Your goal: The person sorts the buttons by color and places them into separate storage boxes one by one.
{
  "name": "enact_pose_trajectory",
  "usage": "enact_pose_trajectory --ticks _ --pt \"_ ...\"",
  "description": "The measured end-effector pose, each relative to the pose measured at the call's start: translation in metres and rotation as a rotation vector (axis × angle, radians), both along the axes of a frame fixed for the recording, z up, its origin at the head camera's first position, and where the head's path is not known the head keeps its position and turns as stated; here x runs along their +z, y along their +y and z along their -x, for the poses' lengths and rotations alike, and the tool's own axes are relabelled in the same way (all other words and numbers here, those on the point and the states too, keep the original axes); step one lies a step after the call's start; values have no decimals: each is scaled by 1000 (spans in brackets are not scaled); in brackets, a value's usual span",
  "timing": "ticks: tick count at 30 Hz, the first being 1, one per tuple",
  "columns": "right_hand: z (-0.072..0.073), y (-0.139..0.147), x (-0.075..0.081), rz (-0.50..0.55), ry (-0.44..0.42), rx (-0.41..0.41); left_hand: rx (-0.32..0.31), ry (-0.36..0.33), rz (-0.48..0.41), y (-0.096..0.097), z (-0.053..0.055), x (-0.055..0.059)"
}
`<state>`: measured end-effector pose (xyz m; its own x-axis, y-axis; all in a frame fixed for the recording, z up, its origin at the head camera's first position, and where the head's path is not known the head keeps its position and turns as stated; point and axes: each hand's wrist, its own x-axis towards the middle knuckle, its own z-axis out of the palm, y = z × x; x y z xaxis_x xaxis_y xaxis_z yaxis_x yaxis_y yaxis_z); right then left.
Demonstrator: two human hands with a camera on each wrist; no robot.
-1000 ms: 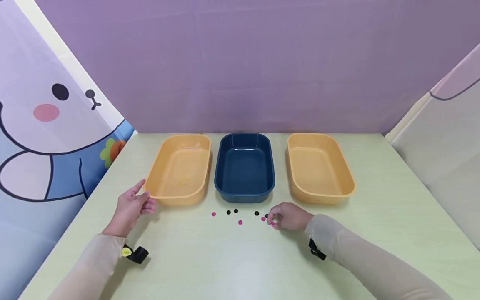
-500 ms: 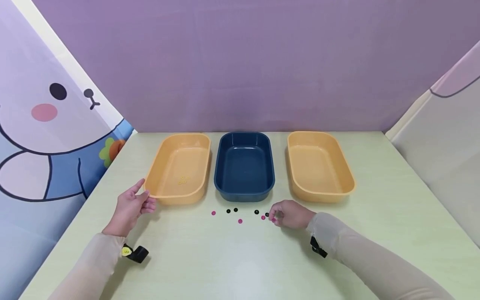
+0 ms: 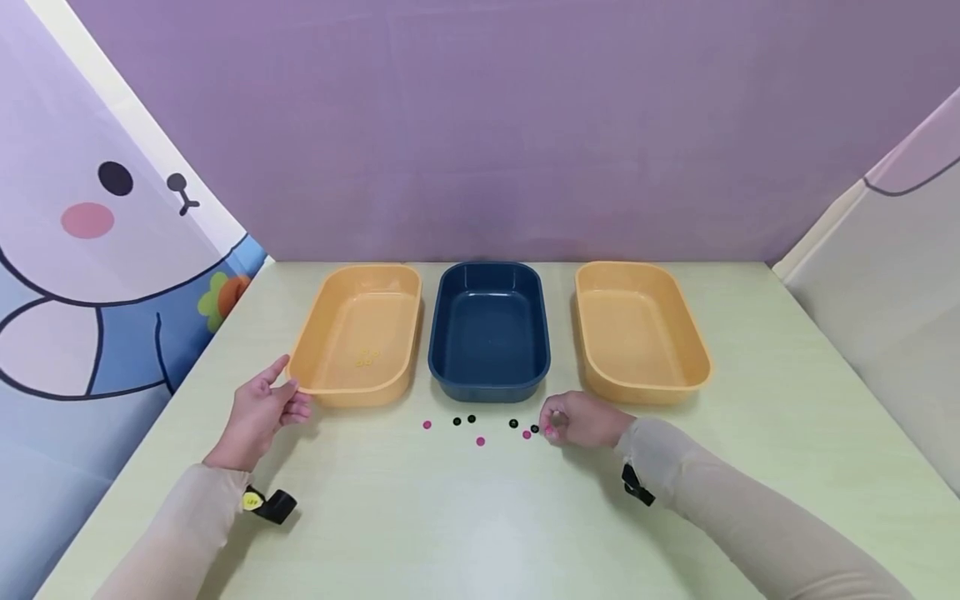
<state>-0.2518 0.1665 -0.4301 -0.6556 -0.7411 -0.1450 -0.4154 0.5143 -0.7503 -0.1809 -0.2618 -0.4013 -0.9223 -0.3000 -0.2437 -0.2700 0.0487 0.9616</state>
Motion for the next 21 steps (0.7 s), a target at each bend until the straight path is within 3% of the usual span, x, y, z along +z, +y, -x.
enact_pose_trajectory --ticks 11,15,21 --pt "4 0 -1 22 21 24 1 -12 -2 1 -1 2" --pt "5 0 6 13 97 37 9 -19 -7 1 -1 3" --pt "5 0 24 -35 100 25 8 -25 -3 1 -1 4"
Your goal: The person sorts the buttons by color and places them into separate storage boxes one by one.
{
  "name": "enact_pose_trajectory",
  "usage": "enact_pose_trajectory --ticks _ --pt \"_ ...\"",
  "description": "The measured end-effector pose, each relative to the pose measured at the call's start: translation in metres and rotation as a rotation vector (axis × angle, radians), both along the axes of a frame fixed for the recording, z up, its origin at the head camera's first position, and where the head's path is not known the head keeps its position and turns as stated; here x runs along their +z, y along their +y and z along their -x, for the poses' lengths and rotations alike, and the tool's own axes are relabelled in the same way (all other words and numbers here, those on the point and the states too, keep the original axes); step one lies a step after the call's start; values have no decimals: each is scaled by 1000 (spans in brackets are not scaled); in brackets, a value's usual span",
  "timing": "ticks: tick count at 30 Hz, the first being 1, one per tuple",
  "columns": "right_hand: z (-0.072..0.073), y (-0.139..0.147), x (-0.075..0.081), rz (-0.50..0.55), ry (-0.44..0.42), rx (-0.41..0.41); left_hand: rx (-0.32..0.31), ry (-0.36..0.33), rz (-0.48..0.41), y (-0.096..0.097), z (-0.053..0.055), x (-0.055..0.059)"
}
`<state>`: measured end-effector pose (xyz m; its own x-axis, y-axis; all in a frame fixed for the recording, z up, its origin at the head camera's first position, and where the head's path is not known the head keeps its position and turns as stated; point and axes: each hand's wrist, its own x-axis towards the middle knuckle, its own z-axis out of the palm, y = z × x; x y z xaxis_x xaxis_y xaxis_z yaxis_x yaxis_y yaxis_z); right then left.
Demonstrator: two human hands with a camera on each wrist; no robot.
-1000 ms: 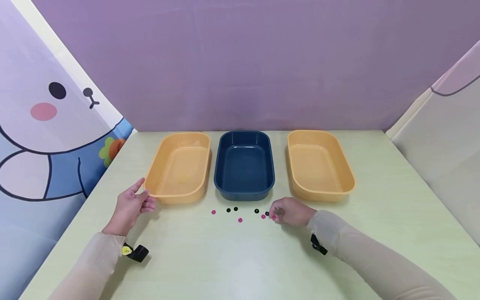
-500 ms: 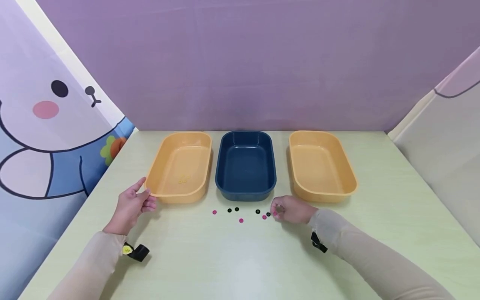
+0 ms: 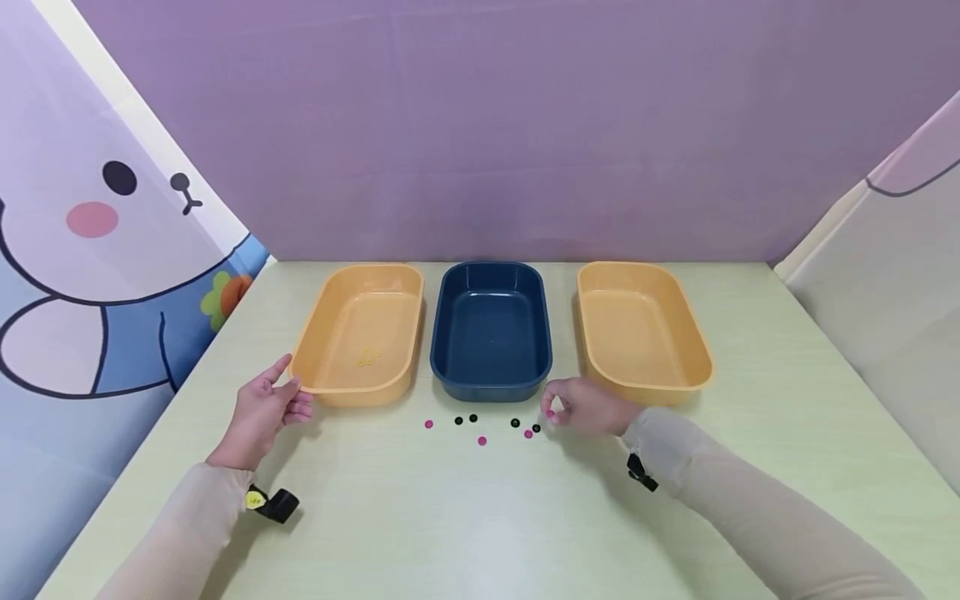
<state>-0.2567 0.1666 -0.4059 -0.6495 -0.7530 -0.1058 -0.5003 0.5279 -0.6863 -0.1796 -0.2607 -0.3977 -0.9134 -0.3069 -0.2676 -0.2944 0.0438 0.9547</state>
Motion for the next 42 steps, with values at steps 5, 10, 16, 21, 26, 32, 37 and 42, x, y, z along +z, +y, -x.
enact_pose_trajectory --ticks 5,10,16,21,26,32,37,42 --pt "3 -2 15 -25 59 35 5 -3 5 0 -1 0" --pt "8 -5 28 -44 67 25 1 13 6 0 -1 0" --pt "15 -13 36 -47 52 17 -3 18 -1 0 -1 -1" --pt "24 -20 40 -57 46 7 -9 36 -1 0 -2 -2" --pt "36 -29 46 -71 41 -7 -12 56 -14 -1 -1 -3" --pt "54 -40 55 -68 49 -6 5 34 5 0 0 -3" --pt "69 -52 63 -56 41 -16 20 32 12 1 -1 -3" --pt "84 -66 69 -86 80 -14 29 29 24 2 0 -2"
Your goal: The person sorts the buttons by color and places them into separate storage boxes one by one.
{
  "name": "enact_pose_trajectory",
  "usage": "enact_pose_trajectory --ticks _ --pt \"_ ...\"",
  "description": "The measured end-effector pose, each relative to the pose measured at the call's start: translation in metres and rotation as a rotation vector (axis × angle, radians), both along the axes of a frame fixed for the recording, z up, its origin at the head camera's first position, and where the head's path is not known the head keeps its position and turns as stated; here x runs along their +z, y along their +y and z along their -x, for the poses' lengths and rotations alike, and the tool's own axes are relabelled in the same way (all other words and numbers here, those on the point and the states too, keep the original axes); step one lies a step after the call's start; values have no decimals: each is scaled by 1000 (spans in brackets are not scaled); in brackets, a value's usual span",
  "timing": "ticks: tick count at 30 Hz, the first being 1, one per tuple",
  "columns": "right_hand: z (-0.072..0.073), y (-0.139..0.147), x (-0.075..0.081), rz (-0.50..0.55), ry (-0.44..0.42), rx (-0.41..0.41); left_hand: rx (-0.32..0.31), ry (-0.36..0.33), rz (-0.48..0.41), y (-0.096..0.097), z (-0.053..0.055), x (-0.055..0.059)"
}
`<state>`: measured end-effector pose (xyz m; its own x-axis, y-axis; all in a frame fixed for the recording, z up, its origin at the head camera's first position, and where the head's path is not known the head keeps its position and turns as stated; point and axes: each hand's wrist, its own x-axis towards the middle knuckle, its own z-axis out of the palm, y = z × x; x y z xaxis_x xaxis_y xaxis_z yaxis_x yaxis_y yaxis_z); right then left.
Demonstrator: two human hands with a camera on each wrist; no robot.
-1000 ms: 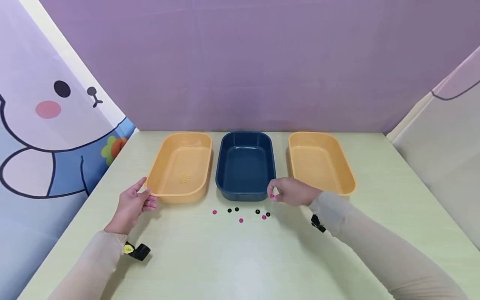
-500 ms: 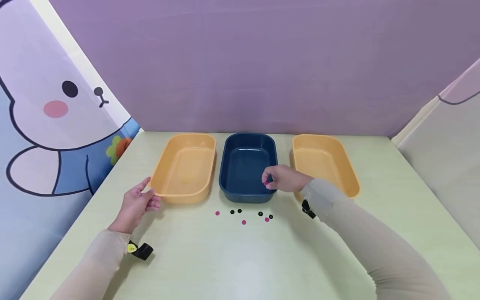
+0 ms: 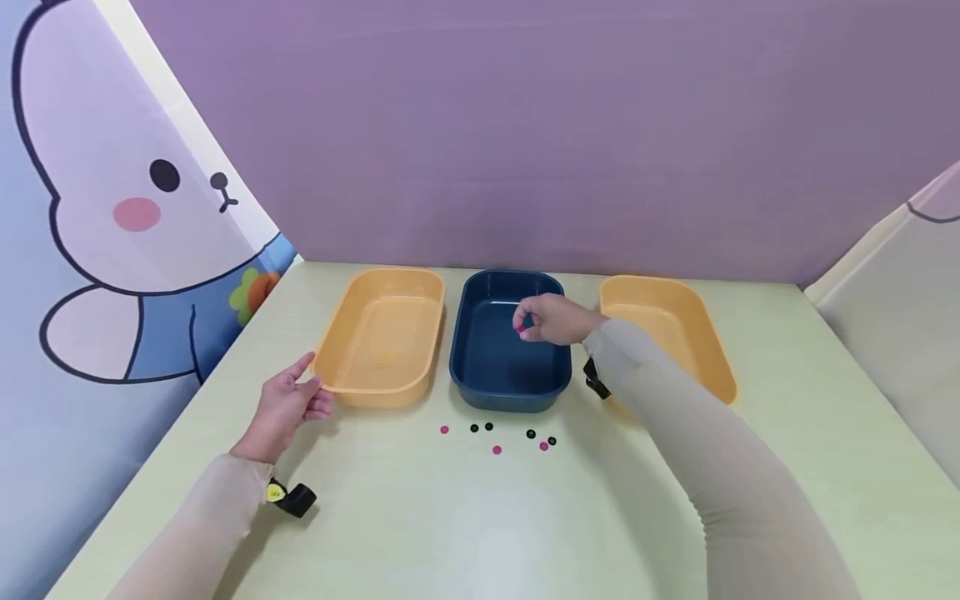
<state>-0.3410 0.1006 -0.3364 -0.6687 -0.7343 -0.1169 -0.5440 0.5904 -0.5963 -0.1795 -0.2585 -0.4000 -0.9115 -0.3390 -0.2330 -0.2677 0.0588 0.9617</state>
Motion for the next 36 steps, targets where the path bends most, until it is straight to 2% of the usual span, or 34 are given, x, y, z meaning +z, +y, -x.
enact_pose_trajectory --ticks 6,11,16,22,36 --pt "17 -23 10 4 10 11 6 -3 6 0 -1 1" --pt "26 -40 16 18 42 15 1 1 15 0 -1 0" --pt "31 -52 17 22 30 -5 1 11 13 -2 -2 -1" --pt "33 -60 8 29 13 -41 0 21 5 -4 -2 -2" --pt "38 -75 -26 -24 -51 -100 3 9 5 -7 -5 -2"
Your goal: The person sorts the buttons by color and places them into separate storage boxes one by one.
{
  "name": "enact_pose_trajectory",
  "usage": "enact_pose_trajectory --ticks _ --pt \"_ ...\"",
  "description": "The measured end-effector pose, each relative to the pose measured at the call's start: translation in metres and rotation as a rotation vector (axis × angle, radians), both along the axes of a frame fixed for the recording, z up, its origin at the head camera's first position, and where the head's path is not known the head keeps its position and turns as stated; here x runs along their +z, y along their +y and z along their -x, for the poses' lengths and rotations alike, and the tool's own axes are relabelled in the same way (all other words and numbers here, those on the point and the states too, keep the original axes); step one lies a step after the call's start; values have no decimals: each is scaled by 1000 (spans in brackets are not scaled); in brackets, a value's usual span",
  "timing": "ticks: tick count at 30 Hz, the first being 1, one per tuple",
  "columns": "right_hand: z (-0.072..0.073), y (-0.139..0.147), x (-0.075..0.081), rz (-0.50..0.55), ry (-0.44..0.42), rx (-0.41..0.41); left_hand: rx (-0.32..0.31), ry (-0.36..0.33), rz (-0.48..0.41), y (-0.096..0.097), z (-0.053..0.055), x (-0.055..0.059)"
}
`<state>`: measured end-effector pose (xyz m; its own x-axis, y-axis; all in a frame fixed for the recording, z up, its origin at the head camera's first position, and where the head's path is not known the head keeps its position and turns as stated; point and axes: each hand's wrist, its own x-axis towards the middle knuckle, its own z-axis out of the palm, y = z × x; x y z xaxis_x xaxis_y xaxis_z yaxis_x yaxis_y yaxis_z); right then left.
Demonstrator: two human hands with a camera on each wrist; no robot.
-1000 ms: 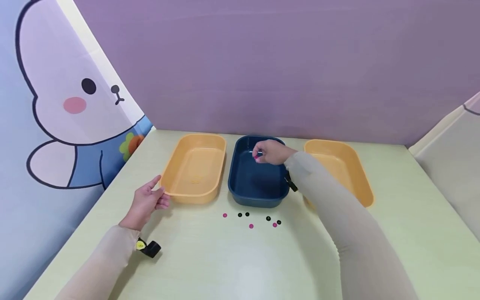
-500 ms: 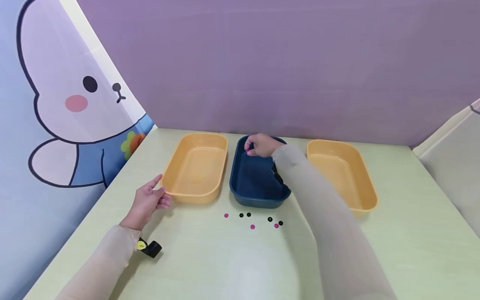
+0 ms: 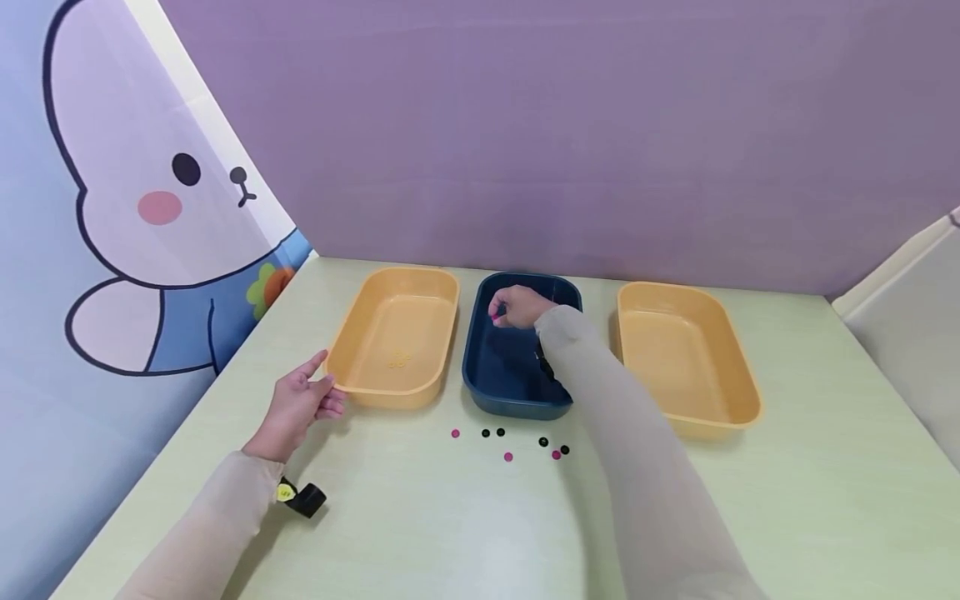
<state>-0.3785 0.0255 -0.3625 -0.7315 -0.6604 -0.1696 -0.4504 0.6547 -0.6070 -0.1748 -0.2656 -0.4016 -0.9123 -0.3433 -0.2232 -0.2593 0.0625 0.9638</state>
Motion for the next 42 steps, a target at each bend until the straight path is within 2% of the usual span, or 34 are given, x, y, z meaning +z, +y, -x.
enact_pose_trajectory --ticks 5,11,18,30,36,42 --pt "3 -4 -10 -25 10 12 -8 5 -6 -1 0 0" --pt "4 -10 -18 -67 -30 -4 -8 9 -6 -2 0 0" --pt "8 -11 -29 -79 9 62 -9 1 -9 -2 -1 0" --pt "6 -12 -36 -101 -31 50 -3 -13 13 0 -2 2" --pt "4 -14 -31 -150 -27 41 -5 -5 2 1 -2 1" --pt "-4 -17 -12 -169 2 38 -12 5 -9 -1 -3 2"
